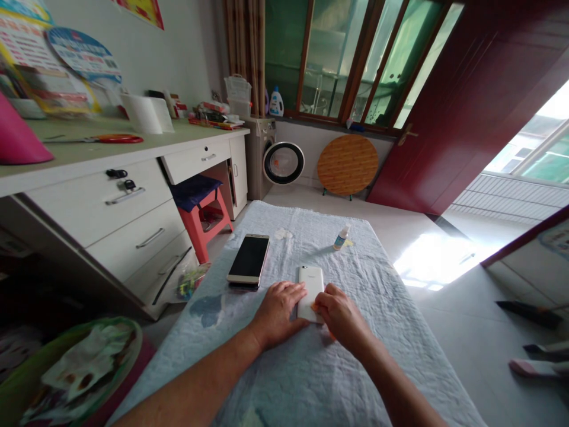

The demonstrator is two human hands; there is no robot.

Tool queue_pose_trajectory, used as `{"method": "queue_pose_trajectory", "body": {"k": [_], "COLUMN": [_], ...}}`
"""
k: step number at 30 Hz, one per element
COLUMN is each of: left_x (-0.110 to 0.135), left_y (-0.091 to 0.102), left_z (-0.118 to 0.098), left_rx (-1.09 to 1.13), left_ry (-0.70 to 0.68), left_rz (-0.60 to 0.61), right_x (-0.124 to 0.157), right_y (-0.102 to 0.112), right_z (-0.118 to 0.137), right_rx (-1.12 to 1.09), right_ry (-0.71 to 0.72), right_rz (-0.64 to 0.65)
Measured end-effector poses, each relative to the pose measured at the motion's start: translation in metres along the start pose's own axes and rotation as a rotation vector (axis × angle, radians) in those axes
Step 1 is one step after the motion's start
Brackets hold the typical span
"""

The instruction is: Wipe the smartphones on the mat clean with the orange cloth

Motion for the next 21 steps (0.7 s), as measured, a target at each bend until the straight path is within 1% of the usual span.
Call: {"method": "queue_pose_trajectory", "body": {"k": [4,7,10,12,16,21], "left_x": [0.001,0.001,0.002,0.003,0.002,0.0], "left_y": [0.001,0.001,0.0,-0.002,-0.001,0.005], "left_z": [0.001,0.004,0.007,0.008,0.009,0.001], "left_rx": [0.014,0.042,0.049,0.04,0.035,0.06], "left_ry": [-0.011,-0.008,-0.008,-0.006,0.008,-0.01], "left_rz": [-0.032,-0.076,-0.096,-0.092,-0.077,-0.052], "right_x": [-0.005,-0.008,-0.007,-0.004,0.004,0.01], "right_y": [-0.011,-0.02,-0.026,-0.028,-0.027,-0.015], "right_z": [0.019,0.033,0.038,0.04,0.045,0.042], "right_rx": [0.038,0.045,0.028,-0.011,-0.119,-0.158], "right_ry": [0.054,0.099,0.113,0.133,0.165,0.118], "right_rz": [-0.009,-0.047,-0.082,-0.074,-0.008,0.042]}}
Point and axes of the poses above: each hand's wrist, its own x-axis away from the middle knuckle, its own y-axis out of the back of the hand, z = x × y, the point moved 10 cm from there along -x, towards the middle knuckle, and after that the axes turned 15 degrees about -z, right-handed, at the moved point
